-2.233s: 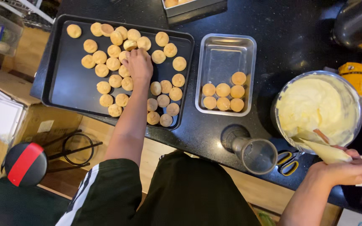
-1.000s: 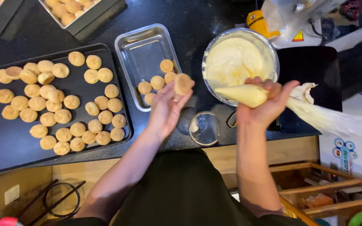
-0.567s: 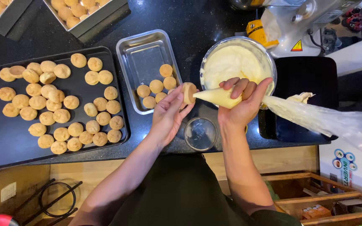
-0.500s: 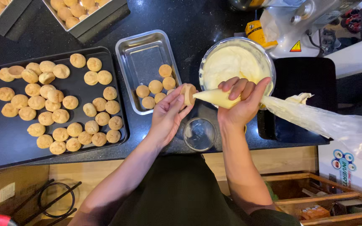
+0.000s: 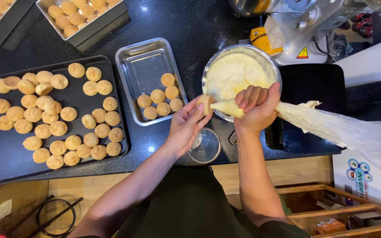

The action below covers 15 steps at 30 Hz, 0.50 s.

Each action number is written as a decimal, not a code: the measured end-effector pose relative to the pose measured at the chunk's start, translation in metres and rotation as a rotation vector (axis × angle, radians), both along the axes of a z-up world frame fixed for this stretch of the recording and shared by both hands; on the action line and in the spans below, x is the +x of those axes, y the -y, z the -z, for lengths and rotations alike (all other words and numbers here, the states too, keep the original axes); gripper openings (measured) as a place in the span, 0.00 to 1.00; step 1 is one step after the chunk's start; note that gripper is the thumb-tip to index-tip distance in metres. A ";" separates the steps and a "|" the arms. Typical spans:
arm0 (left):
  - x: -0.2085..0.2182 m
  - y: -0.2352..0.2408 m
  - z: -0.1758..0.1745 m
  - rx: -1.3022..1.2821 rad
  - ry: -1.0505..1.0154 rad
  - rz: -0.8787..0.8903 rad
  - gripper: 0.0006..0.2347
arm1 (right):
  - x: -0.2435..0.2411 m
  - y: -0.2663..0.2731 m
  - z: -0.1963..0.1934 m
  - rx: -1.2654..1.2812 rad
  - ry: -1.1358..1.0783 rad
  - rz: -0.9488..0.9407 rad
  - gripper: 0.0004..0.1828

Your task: The person fills small round pastries with cream using a piping bag. They pick up each pastry, pipe cream into it, and place the filled pastries into a metal tray. The person refills the piping bag from a bowl of cream during the process.

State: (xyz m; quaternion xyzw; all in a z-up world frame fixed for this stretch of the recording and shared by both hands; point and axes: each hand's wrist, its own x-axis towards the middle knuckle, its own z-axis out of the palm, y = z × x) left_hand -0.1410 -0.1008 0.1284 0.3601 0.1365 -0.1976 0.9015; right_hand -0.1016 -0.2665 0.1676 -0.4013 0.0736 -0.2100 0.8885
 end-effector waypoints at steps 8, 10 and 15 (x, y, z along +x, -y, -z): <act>0.005 0.015 0.006 -0.008 -0.002 0.018 0.19 | -0.001 0.009 0.006 0.004 -0.027 0.080 0.34; 0.007 0.018 0.007 -0.027 0.014 0.012 0.19 | 0.000 0.011 0.006 0.009 -0.021 0.090 0.34; 0.009 0.025 0.010 -0.024 0.013 0.024 0.19 | 0.000 0.016 0.009 -0.023 -0.023 0.135 0.34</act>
